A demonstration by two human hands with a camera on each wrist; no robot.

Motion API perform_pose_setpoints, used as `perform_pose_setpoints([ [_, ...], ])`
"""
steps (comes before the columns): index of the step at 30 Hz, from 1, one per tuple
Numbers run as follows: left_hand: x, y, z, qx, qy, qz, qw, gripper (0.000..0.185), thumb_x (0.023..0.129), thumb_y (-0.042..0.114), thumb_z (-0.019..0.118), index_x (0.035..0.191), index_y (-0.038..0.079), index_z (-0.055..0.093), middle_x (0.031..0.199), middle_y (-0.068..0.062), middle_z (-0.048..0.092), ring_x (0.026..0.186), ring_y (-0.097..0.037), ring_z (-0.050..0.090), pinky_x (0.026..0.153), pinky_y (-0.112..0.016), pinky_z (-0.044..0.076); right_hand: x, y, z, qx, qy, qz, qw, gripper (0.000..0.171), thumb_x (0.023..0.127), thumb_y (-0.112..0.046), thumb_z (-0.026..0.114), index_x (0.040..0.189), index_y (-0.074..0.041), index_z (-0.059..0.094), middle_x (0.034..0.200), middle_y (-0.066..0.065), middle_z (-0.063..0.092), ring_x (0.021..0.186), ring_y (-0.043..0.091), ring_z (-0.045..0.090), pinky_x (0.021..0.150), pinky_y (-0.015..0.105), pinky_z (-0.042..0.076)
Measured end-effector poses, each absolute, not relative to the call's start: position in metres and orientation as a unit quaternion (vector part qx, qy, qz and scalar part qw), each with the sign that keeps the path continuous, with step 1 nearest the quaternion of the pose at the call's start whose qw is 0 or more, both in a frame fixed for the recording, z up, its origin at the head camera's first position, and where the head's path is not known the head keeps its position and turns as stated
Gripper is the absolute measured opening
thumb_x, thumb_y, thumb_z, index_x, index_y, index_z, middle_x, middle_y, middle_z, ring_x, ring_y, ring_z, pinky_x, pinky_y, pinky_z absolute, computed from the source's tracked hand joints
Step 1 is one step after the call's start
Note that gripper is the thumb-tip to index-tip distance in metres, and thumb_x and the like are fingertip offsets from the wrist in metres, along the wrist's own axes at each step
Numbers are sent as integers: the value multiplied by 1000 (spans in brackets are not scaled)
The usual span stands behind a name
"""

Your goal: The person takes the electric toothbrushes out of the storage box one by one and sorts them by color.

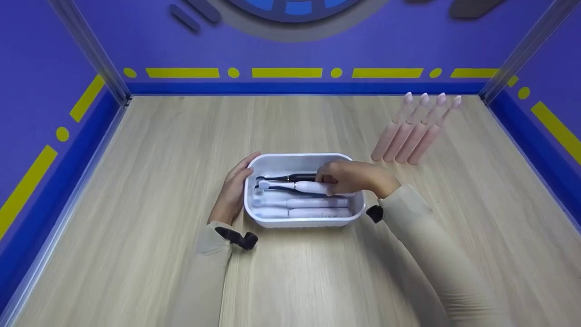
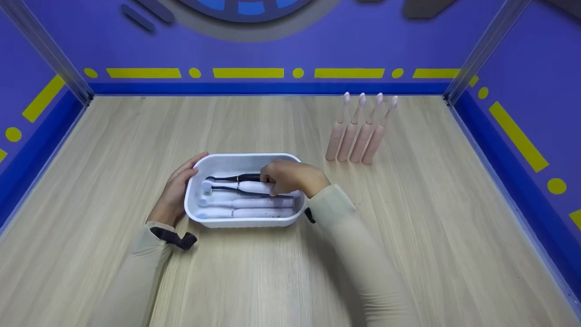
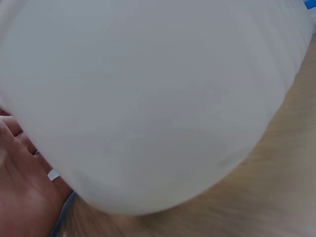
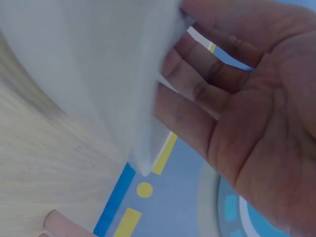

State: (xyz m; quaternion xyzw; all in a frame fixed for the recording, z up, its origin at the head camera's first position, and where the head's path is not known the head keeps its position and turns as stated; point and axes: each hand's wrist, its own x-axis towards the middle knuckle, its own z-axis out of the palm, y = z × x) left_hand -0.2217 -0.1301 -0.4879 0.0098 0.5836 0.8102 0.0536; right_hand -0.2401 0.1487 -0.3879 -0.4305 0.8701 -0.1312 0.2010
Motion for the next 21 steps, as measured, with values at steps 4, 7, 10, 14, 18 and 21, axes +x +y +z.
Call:
perform_pose_setpoints([
  [4,-222,-131,-488,13,587,808,52,47,96,6,35,143,1,42,150,-13,41,141,-22,35,119,-35,25,-240,151,-386,-425,871,-146,197,19,78,1,66,97,-4,66,77,2,57,72,11,49,65,25,42],
  [7,-222,-130,-489,14,587,808,52,47,96,6,35,143,1,43,150,-13,41,140,-22,35,119,-35,25,-239,153,-385,-421,873,-157,192,20,78,1,66,98,-4,66,79,2,58,75,12,51,67,26,44],
  [10,-222,-131,-489,15,587,807,53,47,97,6,34,143,2,43,150,-13,41,140,-21,35,119,-35,25,-239,155,-384,-422,872,-167,185,21,79,1,66,99,-4,66,80,4,59,76,14,52,67,27,45],
  [14,-221,-131,-489,15,586,808,55,47,97,5,33,143,2,42,151,-12,40,141,-20,34,120,-35,24,-239,158,-382,-427,868,-187,172,22,78,2,68,100,-2,65,80,5,59,76,15,53,66,26,44],
  [18,-222,-131,-489,14,588,807,57,47,97,5,33,143,3,43,151,-11,40,142,-20,33,120,-34,23,-238,162,-382,-425,867,-204,160,24,79,3,65,103,-2,66,83,5,60,77,15,53,67,27,45],
  [21,-222,-131,-489,13,590,806,56,47,97,6,33,143,3,43,151,-10,39,142,-20,32,120,-33,23,-238,165,-382,-417,870,-213,156,27,81,2,62,106,-3,66,87,5,61,81,15,54,72,30,48],
])
